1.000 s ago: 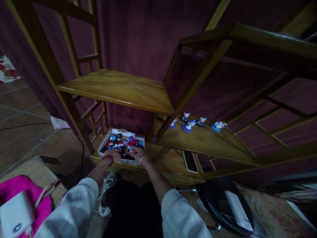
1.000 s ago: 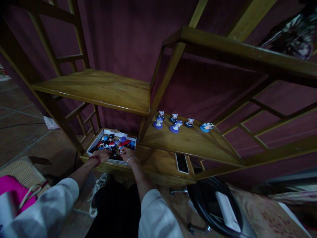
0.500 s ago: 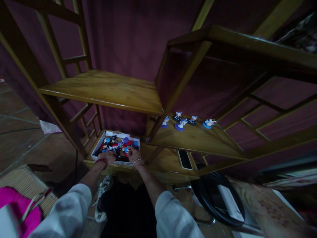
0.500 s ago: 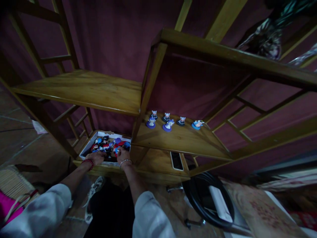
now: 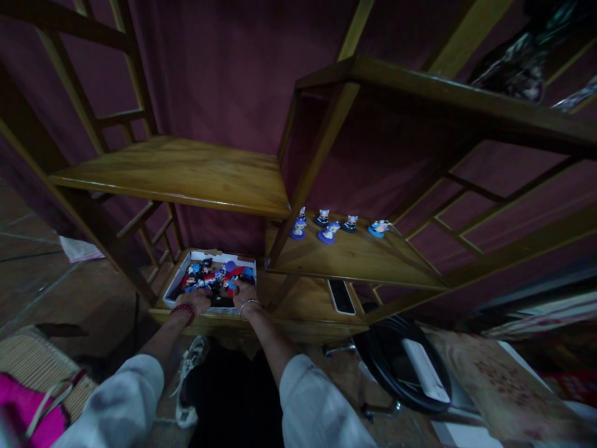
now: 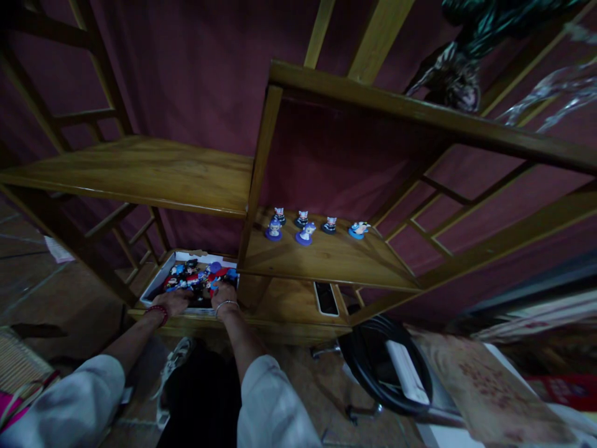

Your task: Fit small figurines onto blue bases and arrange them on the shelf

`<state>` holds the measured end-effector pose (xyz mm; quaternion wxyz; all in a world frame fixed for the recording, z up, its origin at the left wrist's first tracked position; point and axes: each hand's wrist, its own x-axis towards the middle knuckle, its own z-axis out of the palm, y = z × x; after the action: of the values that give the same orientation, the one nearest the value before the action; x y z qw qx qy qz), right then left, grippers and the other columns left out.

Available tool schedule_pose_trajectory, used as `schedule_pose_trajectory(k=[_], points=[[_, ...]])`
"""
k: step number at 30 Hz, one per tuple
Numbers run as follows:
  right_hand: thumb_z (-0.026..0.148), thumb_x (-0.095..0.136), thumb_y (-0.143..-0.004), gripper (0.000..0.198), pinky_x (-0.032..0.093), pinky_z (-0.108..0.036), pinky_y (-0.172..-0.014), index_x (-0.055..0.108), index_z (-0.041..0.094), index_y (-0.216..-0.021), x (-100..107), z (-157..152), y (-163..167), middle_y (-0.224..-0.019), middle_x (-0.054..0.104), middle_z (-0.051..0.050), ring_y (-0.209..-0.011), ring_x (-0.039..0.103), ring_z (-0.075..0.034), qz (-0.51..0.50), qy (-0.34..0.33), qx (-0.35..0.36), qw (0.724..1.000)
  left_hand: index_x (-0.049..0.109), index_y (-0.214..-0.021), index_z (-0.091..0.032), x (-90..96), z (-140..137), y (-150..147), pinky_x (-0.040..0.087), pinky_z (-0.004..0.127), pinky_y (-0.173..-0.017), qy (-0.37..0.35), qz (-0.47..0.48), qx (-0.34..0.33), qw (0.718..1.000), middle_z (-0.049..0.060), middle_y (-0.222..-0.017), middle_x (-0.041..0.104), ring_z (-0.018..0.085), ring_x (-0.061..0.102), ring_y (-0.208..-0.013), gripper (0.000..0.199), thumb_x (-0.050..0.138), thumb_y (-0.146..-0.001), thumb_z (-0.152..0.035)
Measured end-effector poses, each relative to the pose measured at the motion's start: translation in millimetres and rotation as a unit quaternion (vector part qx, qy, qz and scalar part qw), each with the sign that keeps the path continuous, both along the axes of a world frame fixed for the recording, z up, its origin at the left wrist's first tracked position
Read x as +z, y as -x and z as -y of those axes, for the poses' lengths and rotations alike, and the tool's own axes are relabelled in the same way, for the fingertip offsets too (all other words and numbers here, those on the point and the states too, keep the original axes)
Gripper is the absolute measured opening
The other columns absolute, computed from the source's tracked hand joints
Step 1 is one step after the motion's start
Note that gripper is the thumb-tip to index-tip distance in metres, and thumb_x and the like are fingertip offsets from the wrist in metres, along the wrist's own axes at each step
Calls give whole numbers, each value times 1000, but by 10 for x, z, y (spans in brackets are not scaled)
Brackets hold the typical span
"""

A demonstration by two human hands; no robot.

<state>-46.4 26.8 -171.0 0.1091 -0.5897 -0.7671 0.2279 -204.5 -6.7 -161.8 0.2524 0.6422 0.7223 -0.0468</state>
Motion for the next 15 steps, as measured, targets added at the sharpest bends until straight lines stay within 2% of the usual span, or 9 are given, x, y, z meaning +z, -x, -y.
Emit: schedule_pose_trajectory(k=[9,15], points=[[11,41,-77,29,40,-17,-79,60,19,-97,71,-9,-6,-97,64,-3,-89,58,-11,27,17,-2,999,59,-96,-30,55,-2,0,41,36,-79,31,4,-15,999,3,-109,59,23,54,-99,34,38,-71,-22],[11,44,-75,29,42,-20,-74,59,18,-99,57,-2,23,-94,65,-6,-87,59,-15,56,28,1,998,60,-92,-29,62,-14,6,42,34,-76,23,-6,-40,999,3,-107,59,21,55,-96,33,37,-71,-19]])
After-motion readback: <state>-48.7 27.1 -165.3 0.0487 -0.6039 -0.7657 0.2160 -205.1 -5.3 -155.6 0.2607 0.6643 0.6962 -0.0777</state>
